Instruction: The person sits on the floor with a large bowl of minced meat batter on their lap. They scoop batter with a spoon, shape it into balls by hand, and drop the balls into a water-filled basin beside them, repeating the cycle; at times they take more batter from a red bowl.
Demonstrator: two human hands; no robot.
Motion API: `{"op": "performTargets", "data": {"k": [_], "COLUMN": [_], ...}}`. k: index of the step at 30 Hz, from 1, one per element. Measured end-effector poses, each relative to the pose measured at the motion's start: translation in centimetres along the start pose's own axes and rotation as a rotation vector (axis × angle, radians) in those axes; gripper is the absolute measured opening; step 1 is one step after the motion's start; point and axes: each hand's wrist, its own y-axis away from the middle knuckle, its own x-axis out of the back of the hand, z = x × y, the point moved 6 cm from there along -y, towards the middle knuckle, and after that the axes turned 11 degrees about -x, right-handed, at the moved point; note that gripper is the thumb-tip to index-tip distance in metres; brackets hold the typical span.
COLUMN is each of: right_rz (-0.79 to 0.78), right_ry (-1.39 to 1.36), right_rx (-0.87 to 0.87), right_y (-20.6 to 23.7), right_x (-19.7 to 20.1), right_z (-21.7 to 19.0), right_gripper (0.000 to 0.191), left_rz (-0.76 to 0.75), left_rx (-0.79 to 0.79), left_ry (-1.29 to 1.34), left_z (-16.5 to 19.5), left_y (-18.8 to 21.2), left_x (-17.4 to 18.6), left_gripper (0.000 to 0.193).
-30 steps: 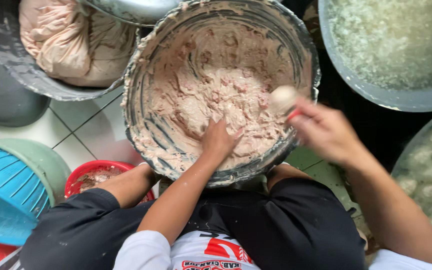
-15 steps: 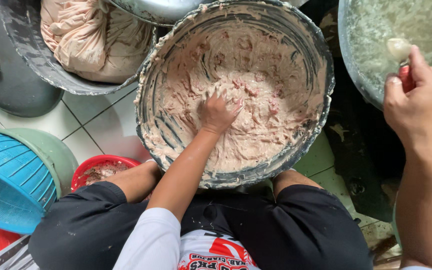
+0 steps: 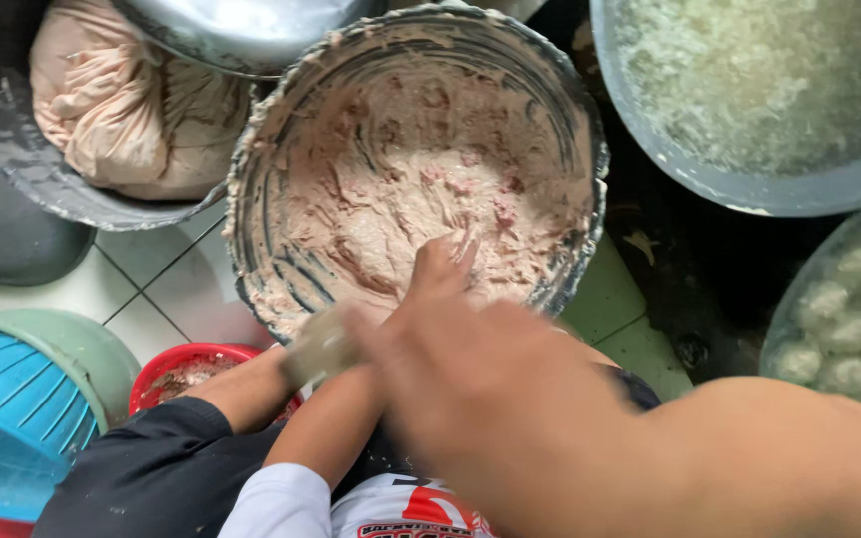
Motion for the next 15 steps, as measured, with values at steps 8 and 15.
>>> {"op": "performTargets", "data": {"k": [8,15], "right_rz": [0.075,0.008], "right_ry": [0.154,-0.054], "right_rx": [0.216,-0.218], "right_y": [0.9,1.6], "right_x": [1.4,1.5], "right_z": [-2.2,4.3], "right_gripper": [0.056,0.037], "left_rz": [0.02,0.076], "left_rx": [-0.257,-0.083], "left_ry": [0.459,0.421], "left_z": [2.6,3.0], "left_y": [1.6,2.8], "left_x": [0.8,2.1], "left_gripper": [0.025,0.016]}}
